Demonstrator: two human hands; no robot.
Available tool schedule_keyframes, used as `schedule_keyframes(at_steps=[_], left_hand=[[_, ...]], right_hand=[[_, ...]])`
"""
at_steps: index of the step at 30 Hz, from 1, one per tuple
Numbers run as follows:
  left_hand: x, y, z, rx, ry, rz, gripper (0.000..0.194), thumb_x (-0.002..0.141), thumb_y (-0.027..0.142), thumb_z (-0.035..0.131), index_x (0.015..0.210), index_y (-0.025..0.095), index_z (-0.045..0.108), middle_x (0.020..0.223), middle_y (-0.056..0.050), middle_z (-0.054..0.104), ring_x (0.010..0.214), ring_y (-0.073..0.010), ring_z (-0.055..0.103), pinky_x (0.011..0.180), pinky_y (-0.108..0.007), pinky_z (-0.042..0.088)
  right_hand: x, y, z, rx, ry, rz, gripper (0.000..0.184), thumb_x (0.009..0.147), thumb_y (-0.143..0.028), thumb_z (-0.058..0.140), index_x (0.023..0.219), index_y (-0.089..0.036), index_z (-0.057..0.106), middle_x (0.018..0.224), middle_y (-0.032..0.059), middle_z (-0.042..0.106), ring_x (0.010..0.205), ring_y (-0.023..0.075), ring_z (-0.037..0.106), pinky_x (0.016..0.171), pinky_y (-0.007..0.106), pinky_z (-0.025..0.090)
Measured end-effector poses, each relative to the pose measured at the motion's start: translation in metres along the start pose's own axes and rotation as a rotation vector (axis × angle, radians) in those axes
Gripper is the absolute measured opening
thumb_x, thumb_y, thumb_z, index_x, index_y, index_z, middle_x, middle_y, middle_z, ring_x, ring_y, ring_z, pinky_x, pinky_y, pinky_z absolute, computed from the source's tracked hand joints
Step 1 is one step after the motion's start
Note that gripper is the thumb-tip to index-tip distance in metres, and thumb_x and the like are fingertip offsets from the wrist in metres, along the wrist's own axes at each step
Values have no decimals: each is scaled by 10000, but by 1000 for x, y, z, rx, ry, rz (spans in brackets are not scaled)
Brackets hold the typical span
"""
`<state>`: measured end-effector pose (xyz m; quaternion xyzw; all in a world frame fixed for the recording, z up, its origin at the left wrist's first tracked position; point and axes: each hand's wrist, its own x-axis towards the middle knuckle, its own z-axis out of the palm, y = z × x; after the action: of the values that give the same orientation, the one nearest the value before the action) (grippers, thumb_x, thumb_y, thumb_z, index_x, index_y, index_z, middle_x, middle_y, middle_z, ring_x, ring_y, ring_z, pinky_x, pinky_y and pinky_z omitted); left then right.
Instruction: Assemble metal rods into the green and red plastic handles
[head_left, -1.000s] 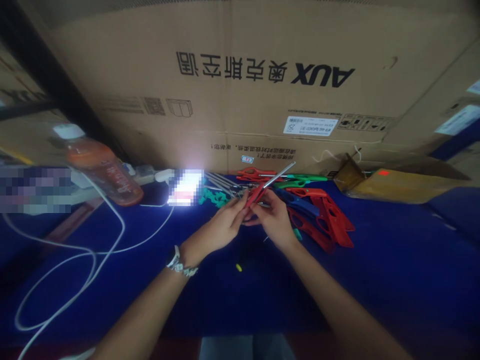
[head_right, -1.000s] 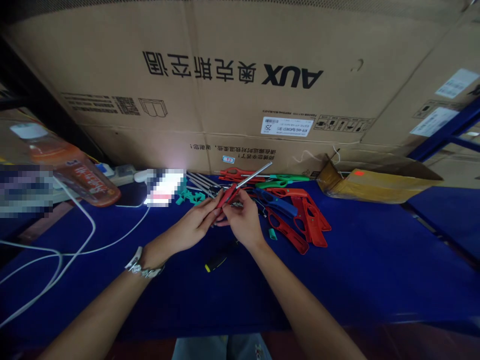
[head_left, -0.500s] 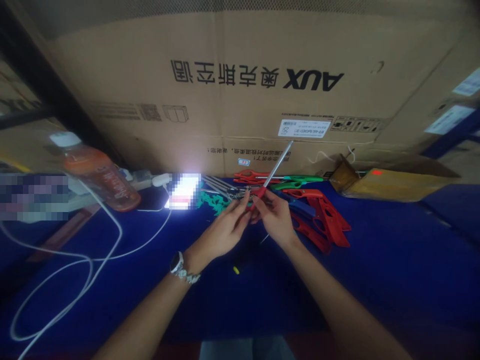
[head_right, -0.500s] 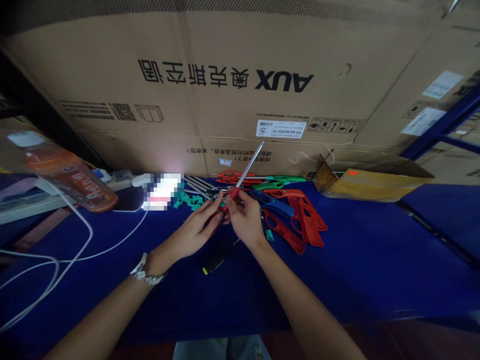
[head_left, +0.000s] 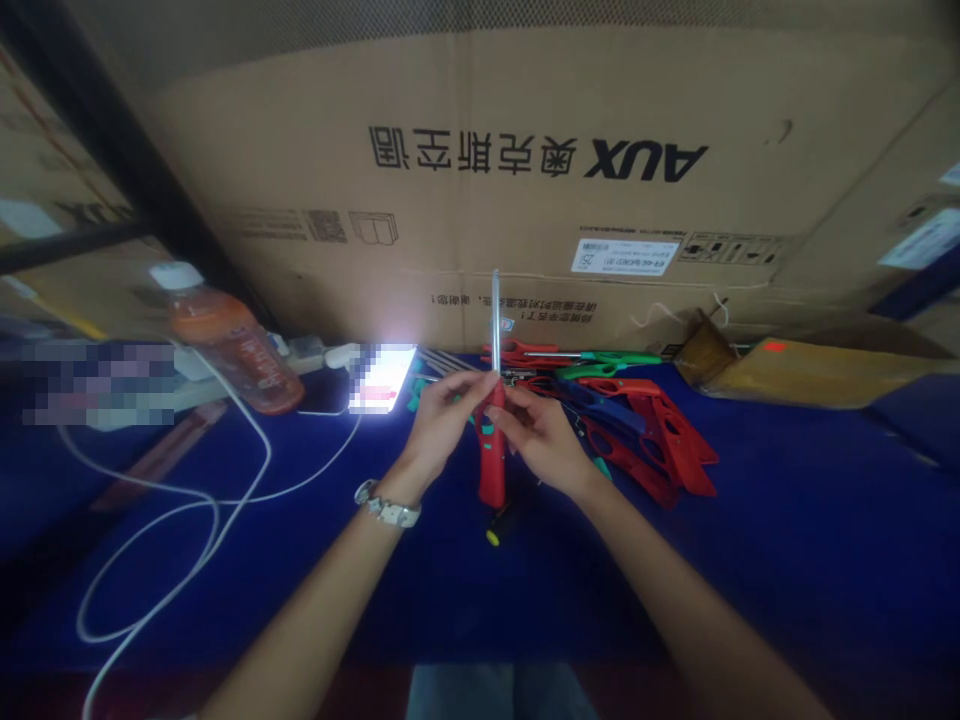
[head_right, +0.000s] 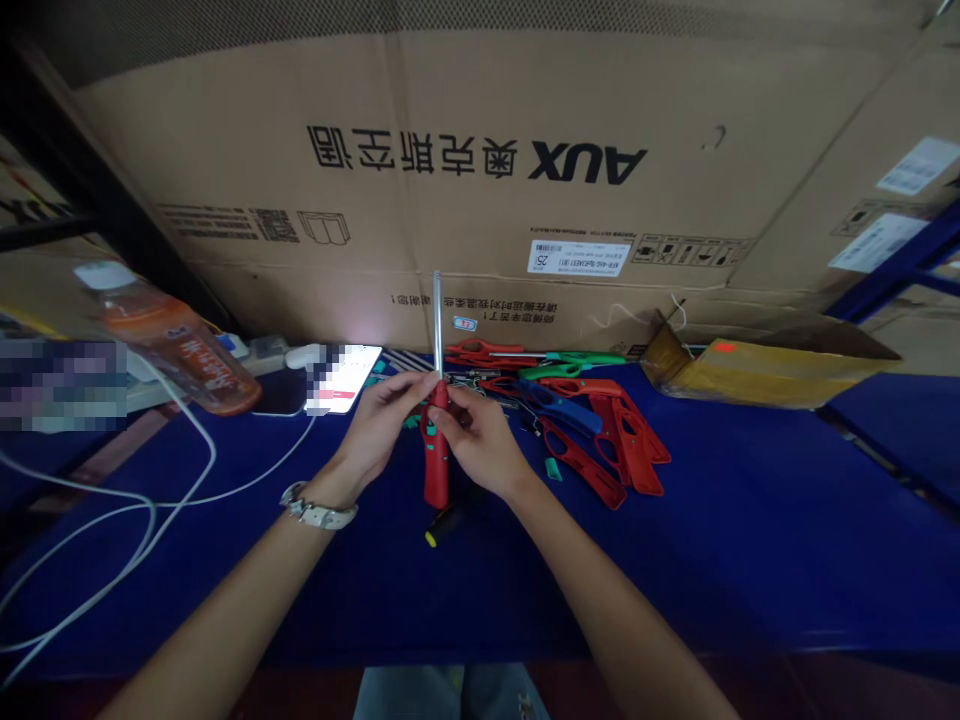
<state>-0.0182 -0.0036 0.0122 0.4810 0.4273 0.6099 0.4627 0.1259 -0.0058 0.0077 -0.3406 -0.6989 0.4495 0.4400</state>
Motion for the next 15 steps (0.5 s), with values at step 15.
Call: schedule_keyframes(at_steps=[15], left_hand=[[14, 3, -9, -15, 8, -9, 331, 694, 466, 826, 853, 177, 809, 830, -57, 767, 771, -165, 647, 752, -272, 498]], right_hand=[[-1, 2, 7, -283, 40, -207, 195, 979, -244, 454, 1015, -194, 639, 943, 62, 601, 936, 220, 593, 876, 361, 477]])
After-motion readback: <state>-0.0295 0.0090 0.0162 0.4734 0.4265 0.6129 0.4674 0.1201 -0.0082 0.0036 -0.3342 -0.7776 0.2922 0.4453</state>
